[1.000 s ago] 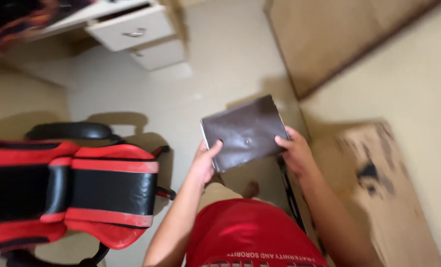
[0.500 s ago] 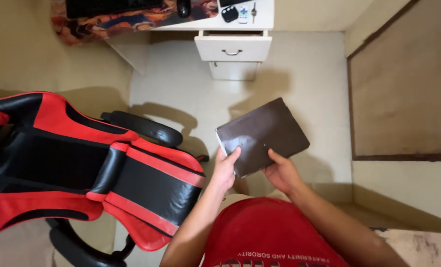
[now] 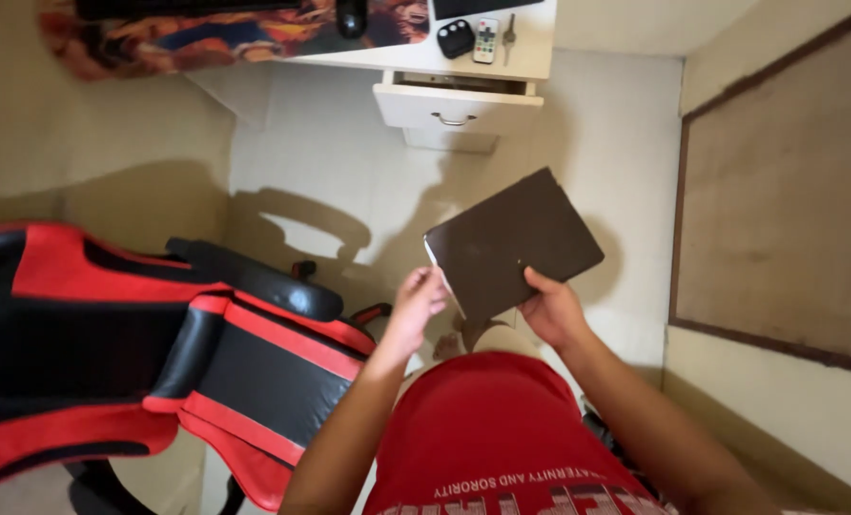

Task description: Organize various desk items into a drawer and clear a wooden surface.

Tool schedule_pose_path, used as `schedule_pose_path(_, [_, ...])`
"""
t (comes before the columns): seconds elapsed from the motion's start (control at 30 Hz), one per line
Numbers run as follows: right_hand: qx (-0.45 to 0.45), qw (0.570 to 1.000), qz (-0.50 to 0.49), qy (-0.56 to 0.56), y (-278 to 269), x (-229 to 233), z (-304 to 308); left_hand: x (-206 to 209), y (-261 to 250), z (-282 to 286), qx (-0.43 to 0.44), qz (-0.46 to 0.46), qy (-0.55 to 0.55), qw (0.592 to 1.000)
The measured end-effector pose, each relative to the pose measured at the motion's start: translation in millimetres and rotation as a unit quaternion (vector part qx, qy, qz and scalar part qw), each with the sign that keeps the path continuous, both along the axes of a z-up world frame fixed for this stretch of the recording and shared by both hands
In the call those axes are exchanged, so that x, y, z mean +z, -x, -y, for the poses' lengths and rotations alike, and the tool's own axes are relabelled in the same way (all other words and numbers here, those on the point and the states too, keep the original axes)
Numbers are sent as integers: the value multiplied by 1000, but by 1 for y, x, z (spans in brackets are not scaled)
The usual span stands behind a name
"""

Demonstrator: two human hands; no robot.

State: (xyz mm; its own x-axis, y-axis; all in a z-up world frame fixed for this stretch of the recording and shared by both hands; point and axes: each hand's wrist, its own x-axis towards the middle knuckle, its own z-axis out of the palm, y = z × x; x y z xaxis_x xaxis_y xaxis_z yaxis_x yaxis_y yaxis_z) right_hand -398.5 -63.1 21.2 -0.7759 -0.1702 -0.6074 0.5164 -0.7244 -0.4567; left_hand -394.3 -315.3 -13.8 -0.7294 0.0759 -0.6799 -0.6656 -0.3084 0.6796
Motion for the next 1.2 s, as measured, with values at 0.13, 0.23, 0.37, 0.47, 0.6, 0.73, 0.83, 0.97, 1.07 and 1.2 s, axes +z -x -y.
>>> schedule_pose_path(0.13, [-32,999,-14,12,42,1,-18,-22,55,12,6,-16,39,999])
schedule_pose_path(0.23, [-54,998,-18,11,74,7,-26,-95,92,14,41,-96,50,993])
schedule_pose_path(0.37, [-91,996,0,-12,103,-6,-29,-117,156,1,-43,-209,201,956])
schedule_pose_path(0.47, [-124,992,9,-12,124,-23,-34,-76,232,-10,-161,-314,359,864])
schedule_pose_path(0.6, [-186,982,28,-15,129,-29,-23,-61,317,-12,-327,-380,553,666])
schedule_pose_path(0.73, [-242,966,72,-49,114,-14,-18,-110,361,-8,-260,-520,575,575])
schedule_pose_path(0.83, [-267,959,85,-46,105,-22,-18,-100,380,-11,-297,-493,585,571])
schedule_pose_path(0.97, [-290,948,120,-52,98,-30,-17,-96,391,-17,-356,-435,599,570])
schedule_pose_path(1.07, [-294,946,128,-55,99,-34,-14,-91,396,-20,-382,-403,611,564])
schedule_pose_path(1.2, [-288,949,120,-47,100,-32,-9,-96,391,-16,-415,-382,614,552])
